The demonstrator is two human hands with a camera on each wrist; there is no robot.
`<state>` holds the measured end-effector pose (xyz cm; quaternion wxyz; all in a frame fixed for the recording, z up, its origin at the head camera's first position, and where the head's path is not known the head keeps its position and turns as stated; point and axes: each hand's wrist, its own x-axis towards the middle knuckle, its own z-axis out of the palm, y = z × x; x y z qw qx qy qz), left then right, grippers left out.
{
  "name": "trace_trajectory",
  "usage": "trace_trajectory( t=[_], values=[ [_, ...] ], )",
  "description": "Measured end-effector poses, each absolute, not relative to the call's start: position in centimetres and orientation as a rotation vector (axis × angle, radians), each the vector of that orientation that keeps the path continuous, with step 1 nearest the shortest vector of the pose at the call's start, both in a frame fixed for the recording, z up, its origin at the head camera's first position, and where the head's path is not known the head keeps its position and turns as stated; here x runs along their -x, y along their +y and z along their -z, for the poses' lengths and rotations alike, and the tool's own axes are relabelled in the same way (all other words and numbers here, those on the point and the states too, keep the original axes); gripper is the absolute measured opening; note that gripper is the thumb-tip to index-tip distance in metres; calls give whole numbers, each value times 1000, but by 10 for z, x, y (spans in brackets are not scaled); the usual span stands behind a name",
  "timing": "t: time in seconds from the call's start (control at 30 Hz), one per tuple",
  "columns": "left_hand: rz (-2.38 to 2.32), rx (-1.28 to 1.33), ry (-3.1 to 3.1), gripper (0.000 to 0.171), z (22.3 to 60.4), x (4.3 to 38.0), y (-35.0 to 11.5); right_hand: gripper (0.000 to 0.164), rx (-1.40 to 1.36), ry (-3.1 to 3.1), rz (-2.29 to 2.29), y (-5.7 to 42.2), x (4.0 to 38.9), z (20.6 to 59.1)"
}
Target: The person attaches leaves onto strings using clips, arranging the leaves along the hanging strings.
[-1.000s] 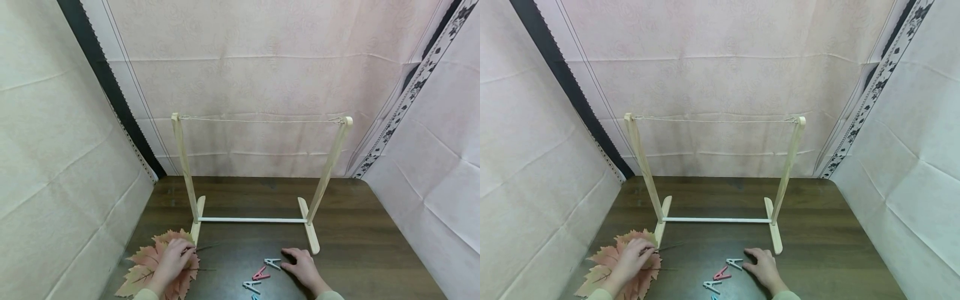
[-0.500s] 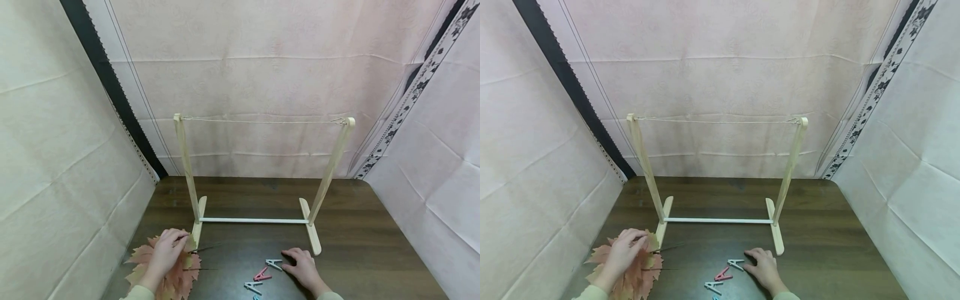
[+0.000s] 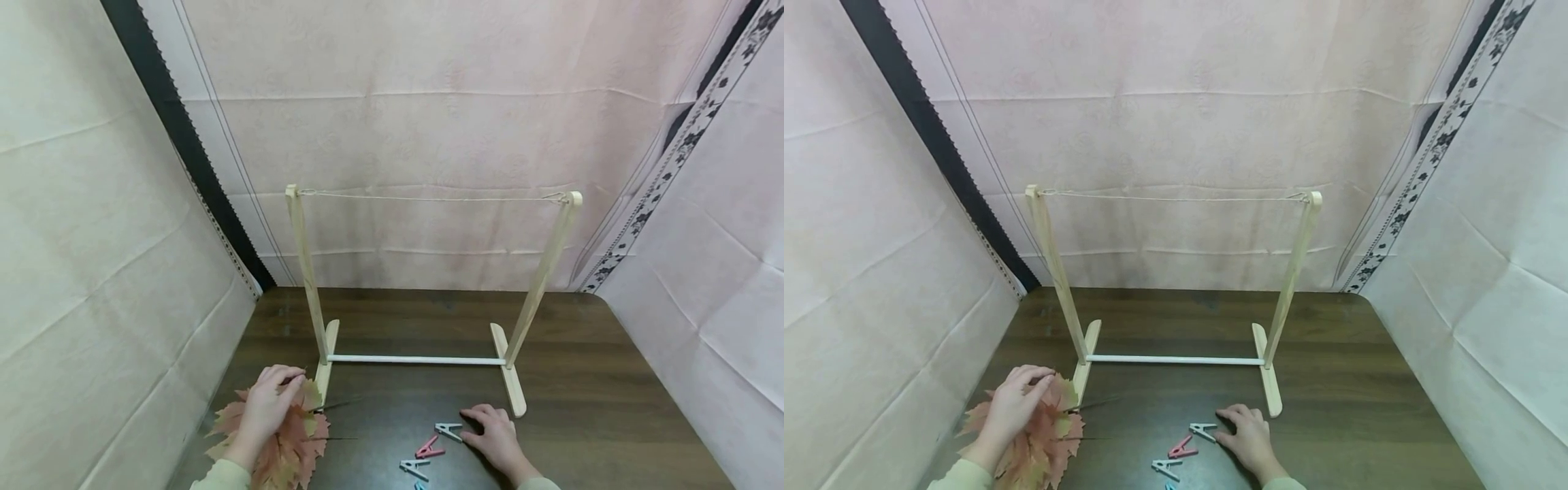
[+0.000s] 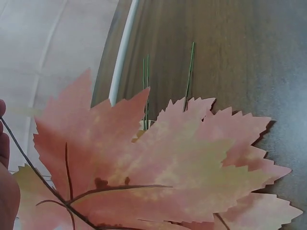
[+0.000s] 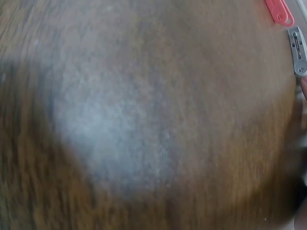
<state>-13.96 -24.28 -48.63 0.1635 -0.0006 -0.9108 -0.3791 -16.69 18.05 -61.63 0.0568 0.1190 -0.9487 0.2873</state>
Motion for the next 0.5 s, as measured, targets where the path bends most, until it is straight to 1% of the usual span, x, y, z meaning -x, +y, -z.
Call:
trace_trajectory(
  t=[0.17,0.37,0.5],
  values=[
    [1102,-21,-2556,13,484,141,-245,38,-359,-2866,-892,181,166,617],
    [1077,-15,-2508,10,479,143,-246,37,-364,-2833,-936,182,166,619],
    [1084,-23,-2504,13,474,144,-245,38,-367,-2852,-949,184,166,619]
  ],
)
